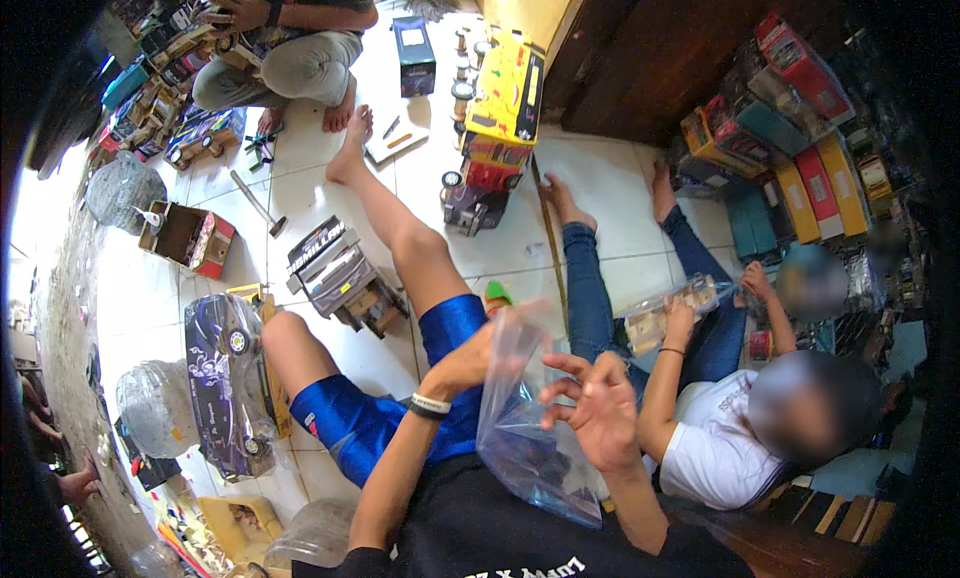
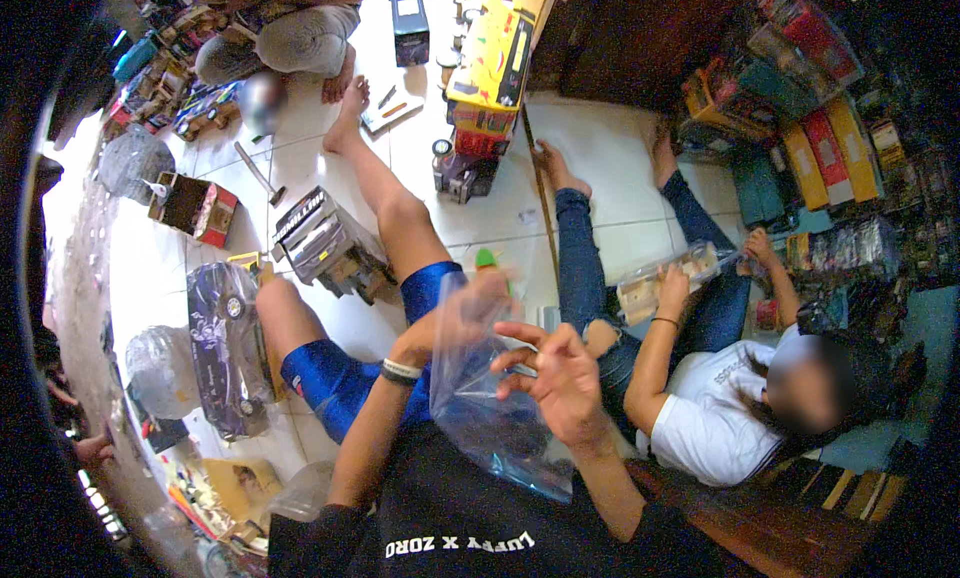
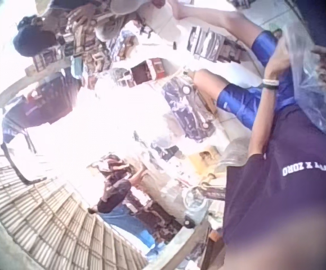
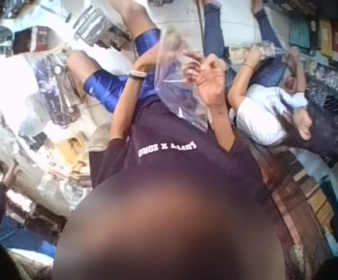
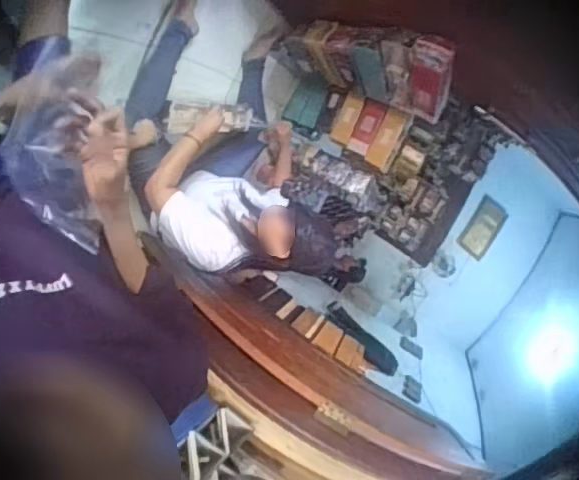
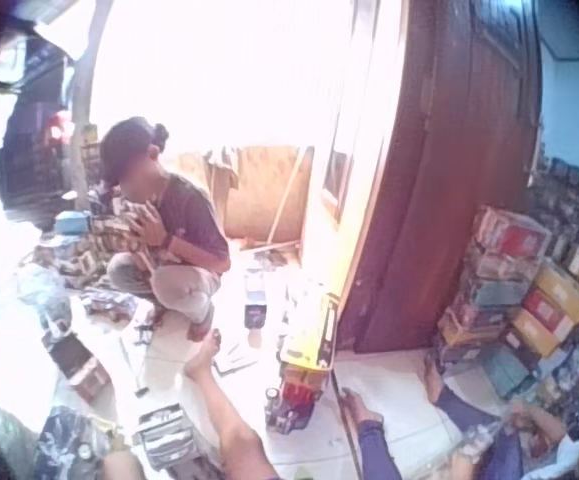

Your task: The person sits on the floor and wraps wooden toy cars in clear plastic bags, then seals them with a tape dispenser. They handle multiple toy cars one by one, placing the wrapped items into a box.

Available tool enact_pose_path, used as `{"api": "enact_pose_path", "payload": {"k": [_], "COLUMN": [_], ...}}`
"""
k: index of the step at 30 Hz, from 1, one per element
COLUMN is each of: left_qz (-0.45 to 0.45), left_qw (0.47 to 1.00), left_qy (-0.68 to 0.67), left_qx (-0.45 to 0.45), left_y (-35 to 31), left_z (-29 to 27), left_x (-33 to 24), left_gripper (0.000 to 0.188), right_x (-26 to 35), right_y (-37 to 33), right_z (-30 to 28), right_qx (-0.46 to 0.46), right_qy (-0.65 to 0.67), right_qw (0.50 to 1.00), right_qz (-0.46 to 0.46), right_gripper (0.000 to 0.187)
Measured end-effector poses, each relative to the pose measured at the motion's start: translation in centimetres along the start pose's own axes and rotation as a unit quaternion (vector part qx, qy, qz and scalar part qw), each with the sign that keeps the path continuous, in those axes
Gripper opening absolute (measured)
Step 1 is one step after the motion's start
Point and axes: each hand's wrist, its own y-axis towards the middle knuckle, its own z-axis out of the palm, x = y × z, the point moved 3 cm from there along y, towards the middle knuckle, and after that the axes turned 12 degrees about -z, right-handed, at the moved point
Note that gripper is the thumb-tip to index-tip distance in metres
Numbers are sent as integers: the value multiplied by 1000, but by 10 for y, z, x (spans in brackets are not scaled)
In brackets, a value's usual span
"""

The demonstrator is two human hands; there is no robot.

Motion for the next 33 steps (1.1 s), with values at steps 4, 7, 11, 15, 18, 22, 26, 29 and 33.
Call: {"api": "enact_pose_path", "payload": {"k": [4, 7, 11, 15, 18, 22, 26, 29, 33], "left_qz": [-14, -20, 38, 154, 199, 215, 196, 178, 105], "left_qw": [987, 960, 938, 900, 858, 850, 830, 851, 776], "left_qy": [156, 240, 259, 216, 311, 284, 322, 336, 586], "left_qx": [-21, -145, -228, -347, -358, -388, -411, -364, -211], "left_y": [-17, -32, -49, -63, -64, -44, -39, -46, -57], "left_z": [13, 3, -7, -33, -46, -51, -44, -41, -35], "left_x": [-5, -15, -38, -92, -125, -130, -129, -139, -148], "left_gripper": [29, 19, 16, 14, 17, 18, 19, 22, 28], "right_x": [-21, -35, -1, 81, 104, 83, 52, 62, 122], "right_y": [-25, -43, -30, -4, 3, 13, 15, 16, 36], "right_z": [-20, -13, -12, -20, -10, 11, 11, 5, 8], "right_qx": [-65, -22, 60, 44, 89, 44, 9, -29, -76], "right_qy": [-96, -7, -215, -381, -470, -412, -315, -347, -253], "right_qw": [989, 977, 955, 919, 867, 910, 949, 937, 936], "right_qz": [89, 212, 196, 89, 140, 16, -6, -15, -234], "right_gripper": [58, 68, 25, 26, 25, 28, 29, 26, 19]}}
